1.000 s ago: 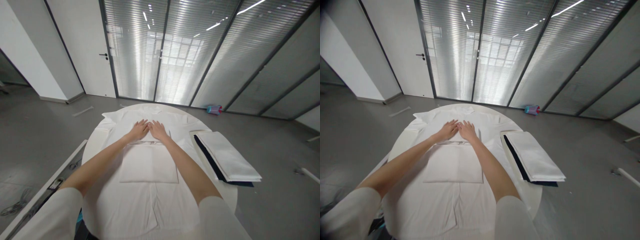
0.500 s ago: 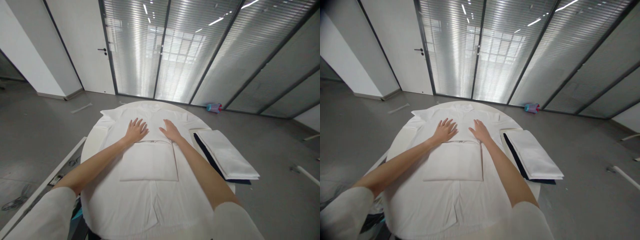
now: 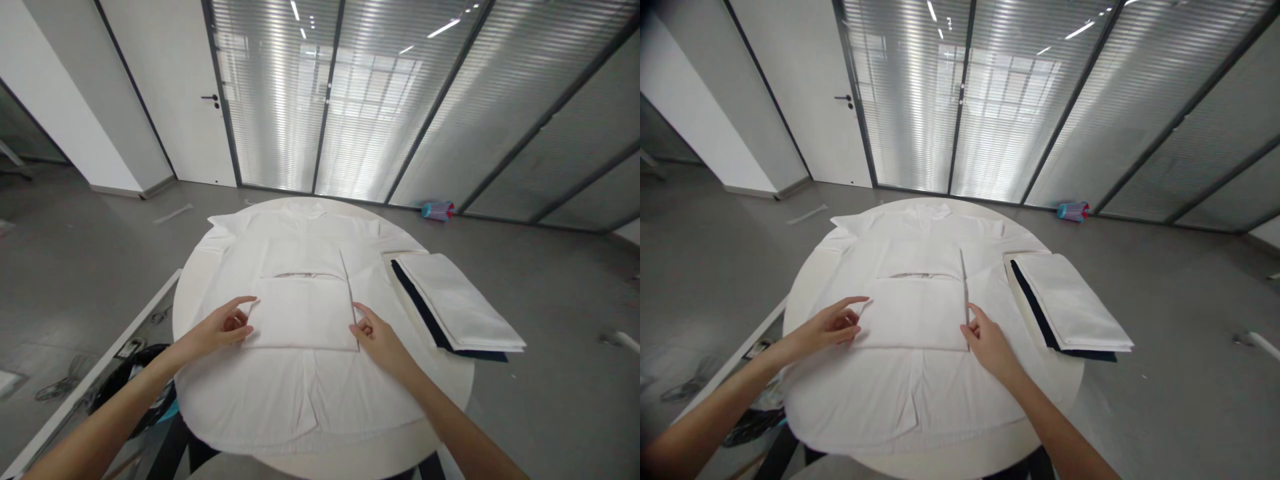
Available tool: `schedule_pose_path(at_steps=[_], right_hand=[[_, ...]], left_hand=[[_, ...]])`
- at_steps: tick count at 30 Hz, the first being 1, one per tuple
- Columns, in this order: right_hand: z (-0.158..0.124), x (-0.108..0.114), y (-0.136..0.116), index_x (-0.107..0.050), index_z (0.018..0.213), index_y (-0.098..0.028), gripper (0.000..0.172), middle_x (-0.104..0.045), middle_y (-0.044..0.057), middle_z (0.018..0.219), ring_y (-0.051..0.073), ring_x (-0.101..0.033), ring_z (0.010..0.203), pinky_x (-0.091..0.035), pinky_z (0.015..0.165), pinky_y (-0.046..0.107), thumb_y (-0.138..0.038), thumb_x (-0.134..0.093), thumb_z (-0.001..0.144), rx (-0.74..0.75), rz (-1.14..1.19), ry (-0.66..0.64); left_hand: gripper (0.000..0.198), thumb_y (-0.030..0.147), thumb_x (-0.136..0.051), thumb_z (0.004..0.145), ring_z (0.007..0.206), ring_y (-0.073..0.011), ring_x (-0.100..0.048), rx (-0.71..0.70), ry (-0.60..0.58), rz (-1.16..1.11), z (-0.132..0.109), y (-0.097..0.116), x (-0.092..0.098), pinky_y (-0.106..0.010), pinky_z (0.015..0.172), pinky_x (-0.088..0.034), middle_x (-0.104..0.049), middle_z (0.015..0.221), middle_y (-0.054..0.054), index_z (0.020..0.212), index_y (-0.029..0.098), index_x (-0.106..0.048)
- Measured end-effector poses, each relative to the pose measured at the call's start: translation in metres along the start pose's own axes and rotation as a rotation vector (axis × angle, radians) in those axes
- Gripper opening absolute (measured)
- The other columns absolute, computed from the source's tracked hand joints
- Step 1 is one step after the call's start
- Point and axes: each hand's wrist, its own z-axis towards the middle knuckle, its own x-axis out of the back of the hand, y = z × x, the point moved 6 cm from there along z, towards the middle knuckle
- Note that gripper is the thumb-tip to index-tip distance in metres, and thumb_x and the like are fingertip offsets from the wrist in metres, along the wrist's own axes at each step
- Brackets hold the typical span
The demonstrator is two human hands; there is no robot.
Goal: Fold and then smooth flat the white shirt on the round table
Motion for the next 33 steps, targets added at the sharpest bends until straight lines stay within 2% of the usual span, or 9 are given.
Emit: schedule_pose_path(at_steps=[4,8,10,17,24,30,33], right_hand=[[-0.011,-0.003,0.007,-0.053,0.136,-0.011,0.06,-0.064,0.001,0.075,0.017,-0.059,0.066,-0.047,0.067,0.031,-0.044,-0.052,0.086,0.001,0.099,0.075],[-0.018,-0.006,0.007,-0.049,0.141,-0.009,0.065,-0.065,0.002,0.077,0.018,-0.06,0.072,-0.048,0.074,0.033,-0.046,-0.051,0.088,0.013,0.092,0.09],[-0.018,-0.008,0.006,-0.047,0.144,-0.01,0.065,-0.064,0.001,0.075,0.018,-0.059,0.071,-0.047,0.073,0.033,-0.045,-0.048,0.09,0.021,0.049,0.099],[-0.018,-0.014,0.005,-0.052,0.141,-0.014,0.052,-0.062,0.002,0.073,0.021,-0.058,0.068,-0.045,0.066,0.034,-0.037,-0.046,0.094,0.11,-0.187,0.147],[-0.023,-0.013,0.002,-0.054,0.134,-0.018,0.044,-0.062,0.002,0.073,0.021,-0.06,0.071,-0.046,0.066,0.033,-0.031,-0.049,0.092,0.136,-0.203,0.169],[-0.026,-0.014,-0.002,-0.062,0.12,-0.021,0.032,-0.06,0.001,0.071,0.022,-0.06,0.074,-0.049,0.073,0.037,-0.026,-0.053,0.09,0.156,-0.251,0.151],[-0.029,-0.011,-0.005,-0.065,0.114,-0.021,0.03,-0.059,0.004,0.081,0.023,-0.061,0.08,-0.052,0.08,0.041,-0.02,-0.054,0.086,0.218,-0.303,0.196]], left_hand=[[0.067,0.049,-0.072,0.081,0.055,-0.0104,-0.06,0.063,-0.045,-0.132,-0.006,0.007,-0.006,-0.021,0.046,-0.041,-0.055,0.081,0.003,0.136,0.022,-0.047],[0.077,0.047,-0.075,0.08,0.057,-0.0188,-0.068,0.175,-0.192,-0.147,-0.01,0.007,-0.02,-0.023,0.045,-0.047,-0.064,0.071,0.001,0.144,0.02,-0.041],[0.082,0.048,-0.074,0.08,0.058,-0.0204,-0.069,0.199,-0.215,-0.125,-0.01,0.005,-0.025,-0.026,0.048,-0.05,-0.068,0.067,-0.002,0.147,0.017,-0.038],[0.072,0.051,-0.072,0.081,0.047,-0.0139,-0.06,0.164,-0.166,-0.072,-0.001,-0.011,-0.022,-0.025,0.049,-0.047,-0.063,0.054,0.001,0.138,0.01,-0.054],[0.068,0.047,-0.071,0.083,0.049,-0.0132,-0.058,0.142,-0.164,-0.038,-0.002,-0.018,-0.021,-0.026,0.052,-0.045,-0.065,0.057,-0.002,0.139,0.011,-0.058],[0.058,0.043,-0.069,0.083,0.048,-0.0122,-0.054,0.109,-0.134,0.06,-0.002,-0.024,-0.021,-0.025,0.052,-0.043,-0.063,0.056,-0.001,0.132,0.011,-0.066],[0.052,0.046,-0.069,0.084,0.053,-0.0143,-0.058,0.074,-0.084,0.168,-0.011,-0.016,-0.01,-0.026,0.054,-0.046,-0.067,0.062,-0.003,0.125,0.015,-0.071]])
